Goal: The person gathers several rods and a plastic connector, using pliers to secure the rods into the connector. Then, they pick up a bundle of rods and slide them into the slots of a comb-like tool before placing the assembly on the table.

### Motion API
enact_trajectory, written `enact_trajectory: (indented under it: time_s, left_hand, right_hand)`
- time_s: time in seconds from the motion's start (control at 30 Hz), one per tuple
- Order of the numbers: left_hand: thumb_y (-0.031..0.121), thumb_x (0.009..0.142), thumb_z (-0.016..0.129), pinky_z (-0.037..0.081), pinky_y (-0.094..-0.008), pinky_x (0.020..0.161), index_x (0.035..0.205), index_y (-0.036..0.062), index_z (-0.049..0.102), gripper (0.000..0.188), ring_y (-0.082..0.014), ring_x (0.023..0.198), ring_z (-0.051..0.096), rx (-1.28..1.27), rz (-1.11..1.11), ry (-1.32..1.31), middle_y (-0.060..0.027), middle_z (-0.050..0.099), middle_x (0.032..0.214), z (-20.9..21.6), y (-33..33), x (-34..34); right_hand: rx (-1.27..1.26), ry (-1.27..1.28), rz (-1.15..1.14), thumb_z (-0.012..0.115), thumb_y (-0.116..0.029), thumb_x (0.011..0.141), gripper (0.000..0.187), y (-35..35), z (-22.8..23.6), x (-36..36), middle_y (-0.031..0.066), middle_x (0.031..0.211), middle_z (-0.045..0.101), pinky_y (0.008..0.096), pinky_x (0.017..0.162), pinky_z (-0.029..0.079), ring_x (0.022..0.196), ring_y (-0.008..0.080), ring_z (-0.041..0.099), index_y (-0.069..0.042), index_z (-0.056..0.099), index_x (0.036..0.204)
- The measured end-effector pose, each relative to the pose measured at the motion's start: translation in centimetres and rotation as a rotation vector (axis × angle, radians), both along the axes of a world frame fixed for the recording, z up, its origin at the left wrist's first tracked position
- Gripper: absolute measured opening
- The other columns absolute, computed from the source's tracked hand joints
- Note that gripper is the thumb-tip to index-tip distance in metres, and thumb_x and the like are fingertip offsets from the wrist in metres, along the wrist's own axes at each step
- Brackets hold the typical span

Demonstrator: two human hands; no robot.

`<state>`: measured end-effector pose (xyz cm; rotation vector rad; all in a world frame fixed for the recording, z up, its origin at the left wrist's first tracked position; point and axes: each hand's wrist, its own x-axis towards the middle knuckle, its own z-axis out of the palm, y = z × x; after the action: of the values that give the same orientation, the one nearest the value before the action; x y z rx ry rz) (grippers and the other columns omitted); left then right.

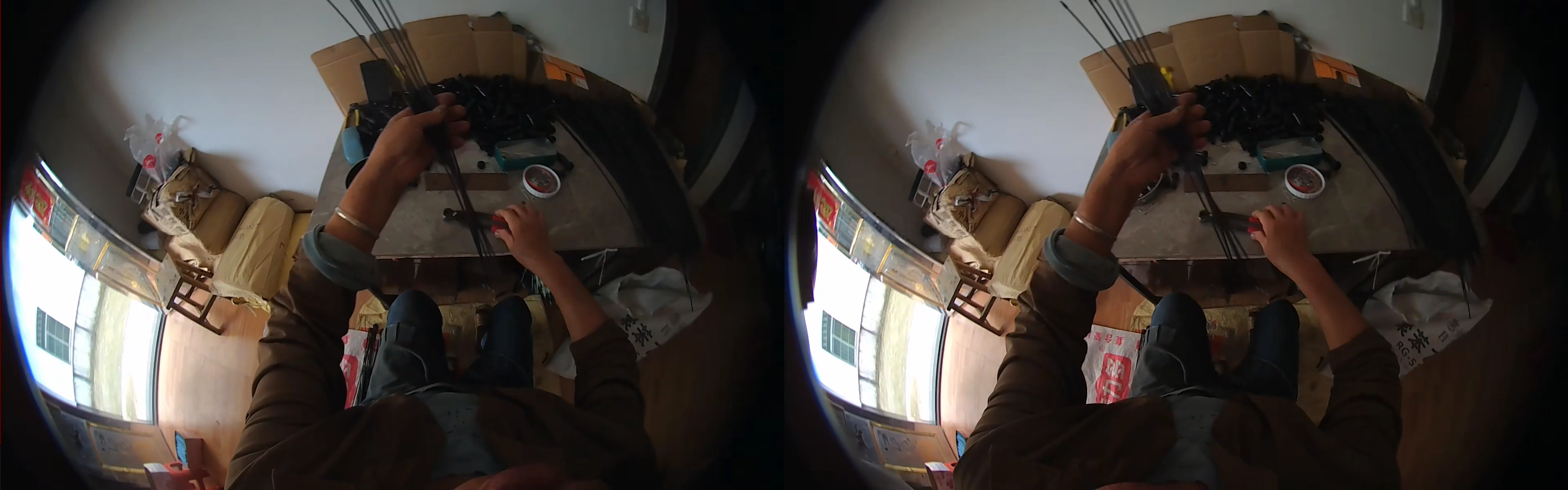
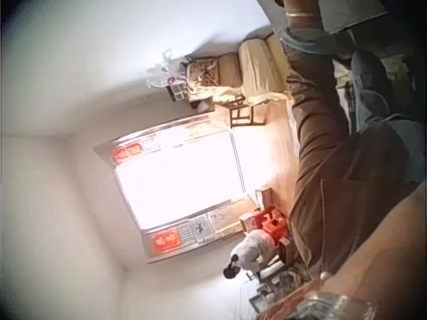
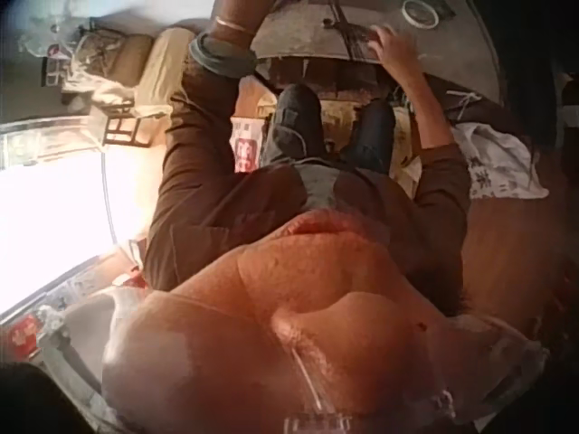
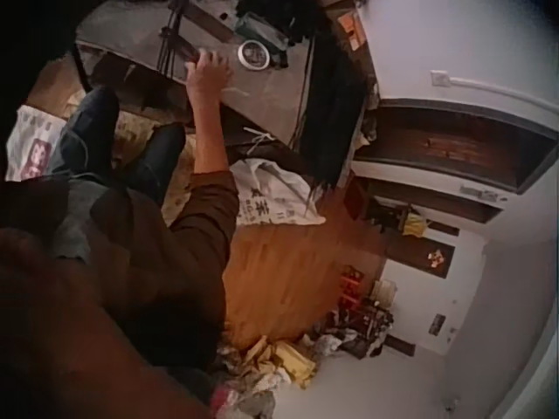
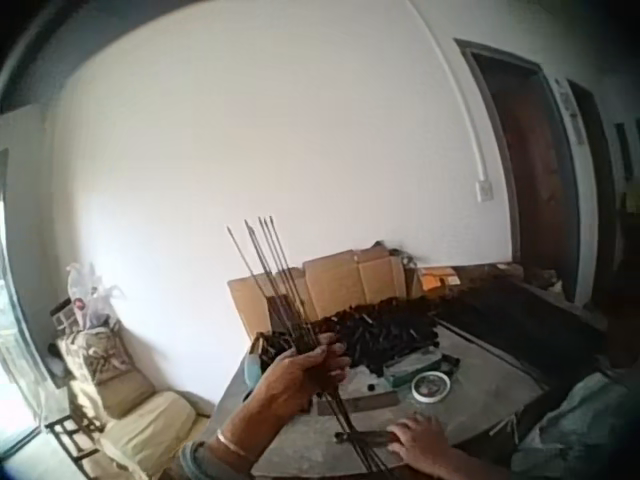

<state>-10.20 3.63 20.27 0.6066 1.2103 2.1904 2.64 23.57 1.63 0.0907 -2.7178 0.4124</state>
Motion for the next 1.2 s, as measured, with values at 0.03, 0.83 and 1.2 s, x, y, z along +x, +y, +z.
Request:
enact_trajectory:
  time_s: [0.03, 0.83, 1.2]
  left_hand:
    - [0.009, 0.094, 0.052, 0.053, -0.0402, 0.078, 0.125, 0.0018, 0.048, 0.032, -0.0267, 0.092, 0.064, -0.012, -0.010, 0.009, -0.0134, 0.063, 0.105, -0.3, -0.1, -0.1]
    - [0.015, 0.097, 0.049, 0.054, -0.0411, 0.085, 0.119, -0.0033, 0.051, 0.029, -0.0270, 0.093, 0.066, -0.104, -0.181, 0.054, -0.0134, 0.064, 0.100, -0.6, -1.2, 4.1]
    - [0.011, 0.095, 0.052, 0.054, -0.0411, 0.084, 0.120, -0.0050, 0.051, 0.030, -0.0277, 0.092, 0.064, -0.119, -0.023, -0.021, -0.0151, 0.063, 0.103, -0.5, 1.6, 4.3]
  right_hand:
    - [0.017, -0.041, -0.041, 0.072, -0.024, 0.078, 0.041, 0.4, -0.4, 0.2, 0.0065, 0.115, 0.053, 0.0481, 0.095, 0.033, 0.112, 0.0286, 0.046, -0.013, 0.058, 0.115]
    - [0.212, -0.284, -0.716, 0.063, -0.023, 0.082, 0.023, 24.0, 4.3, -2.7, 0.0165, 0.090, 0.066, 0.0433, 0.076, 0.051, 0.087, 0.0337, 0.064, -0.003, 0.066, 0.093]
    - [-0.792, 0.183, -0.221, 0.062, -0.020, 0.086, 0.024, 11.7, 13.3, -0.7, 0.0035, 0.075, 0.062, 0.0242, 0.056, 0.043, 0.063, 0.0094, 0.056, 0.000, 0.063, 0.100]
